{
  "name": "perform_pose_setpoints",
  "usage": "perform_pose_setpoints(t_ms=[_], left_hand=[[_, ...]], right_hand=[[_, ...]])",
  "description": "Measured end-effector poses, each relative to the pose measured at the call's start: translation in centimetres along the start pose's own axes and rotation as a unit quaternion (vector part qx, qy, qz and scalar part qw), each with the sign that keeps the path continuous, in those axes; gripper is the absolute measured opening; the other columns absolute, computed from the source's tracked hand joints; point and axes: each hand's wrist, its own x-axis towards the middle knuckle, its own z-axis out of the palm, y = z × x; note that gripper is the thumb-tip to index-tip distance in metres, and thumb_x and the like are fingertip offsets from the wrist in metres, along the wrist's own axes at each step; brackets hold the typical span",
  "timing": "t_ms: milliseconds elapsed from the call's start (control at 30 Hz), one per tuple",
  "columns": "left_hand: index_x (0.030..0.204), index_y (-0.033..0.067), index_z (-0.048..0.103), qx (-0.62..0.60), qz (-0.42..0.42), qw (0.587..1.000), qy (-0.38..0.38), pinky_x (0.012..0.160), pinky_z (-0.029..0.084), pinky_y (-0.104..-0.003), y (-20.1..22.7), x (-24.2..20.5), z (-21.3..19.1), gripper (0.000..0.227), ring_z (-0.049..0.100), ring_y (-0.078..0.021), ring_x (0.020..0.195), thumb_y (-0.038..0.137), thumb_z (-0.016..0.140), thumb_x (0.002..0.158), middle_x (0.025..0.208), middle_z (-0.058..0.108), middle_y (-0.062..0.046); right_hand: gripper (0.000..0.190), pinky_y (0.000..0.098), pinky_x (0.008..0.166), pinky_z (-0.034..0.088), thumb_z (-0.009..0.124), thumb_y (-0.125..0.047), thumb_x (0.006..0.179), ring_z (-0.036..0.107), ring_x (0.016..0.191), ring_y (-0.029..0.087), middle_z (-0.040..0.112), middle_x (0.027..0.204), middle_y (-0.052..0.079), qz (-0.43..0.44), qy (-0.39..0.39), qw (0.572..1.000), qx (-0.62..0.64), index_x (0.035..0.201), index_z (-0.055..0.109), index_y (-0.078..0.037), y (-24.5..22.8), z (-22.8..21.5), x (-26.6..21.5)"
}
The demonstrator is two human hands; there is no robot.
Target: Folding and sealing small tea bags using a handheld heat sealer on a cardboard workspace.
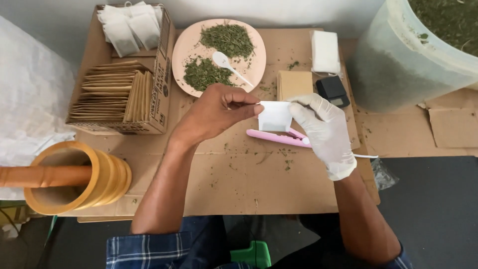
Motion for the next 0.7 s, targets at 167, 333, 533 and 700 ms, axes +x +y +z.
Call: perform_pose_setpoints(t_ms=[167,333,533,700], left_hand=[[0.120,0.0064,0.087,-0.003,-0.003,1.000,0.001,0.079,0.062,-0.035,0.24,-0.14,-0.18,0.018,0.070,-0.0149,0.084,0.014,0.082,0.104,0.092,0.084,-0.012],[0.120,0.0075,0.088,0.014,0.000,1.000,0.007,0.077,0.061,-0.034,0.46,-0.32,-0.45,0.017,0.071,-0.0150,0.085,0.015,0.081,0.106,0.091,0.084,-0.013],[0.117,0.0090,0.088,0.010,0.016,1.000,0.021,0.078,0.063,-0.033,0.17,-0.22,-0.27,0.014,0.072,-0.0144,0.085,0.014,0.083,0.105,0.090,0.084,-0.013],[0.116,0.0091,0.088,0.021,0.018,0.999,0.017,0.076,0.063,-0.033,0.93,-0.34,-0.37,0.013,0.072,-0.0159,0.083,0.014,0.082,0.106,0.089,0.083,-0.014]], right_hand=[[0.003,0.0317,0.093,0.063,0.083,-0.007,0.109,0.068,0.090,0.006,0.074,0.092,0.003,-0.003,0.011,1.000,-0.014,0.109,0.083,-0.010,0.23,-0.14,-0.24],[0.003,0.0310,0.090,0.063,0.081,-0.007,0.110,0.068,0.087,0.007,0.074,0.090,0.004,0.009,0.002,1.000,-0.016,0.109,0.083,-0.009,-0.22,-0.47,-0.35],[0.003,0.0326,0.090,0.061,0.081,-0.007,0.110,0.065,0.087,0.008,0.073,0.088,0.005,0.001,0.005,1.000,-0.017,0.108,0.082,-0.009,-0.40,-0.50,-0.47],[0.005,0.0306,0.089,0.061,0.082,-0.007,0.110,0.065,0.088,0.007,0.071,0.087,0.003,-0.012,0.012,1.000,-0.020,0.106,0.082,-0.009,-0.63,-0.57,-0.53]])
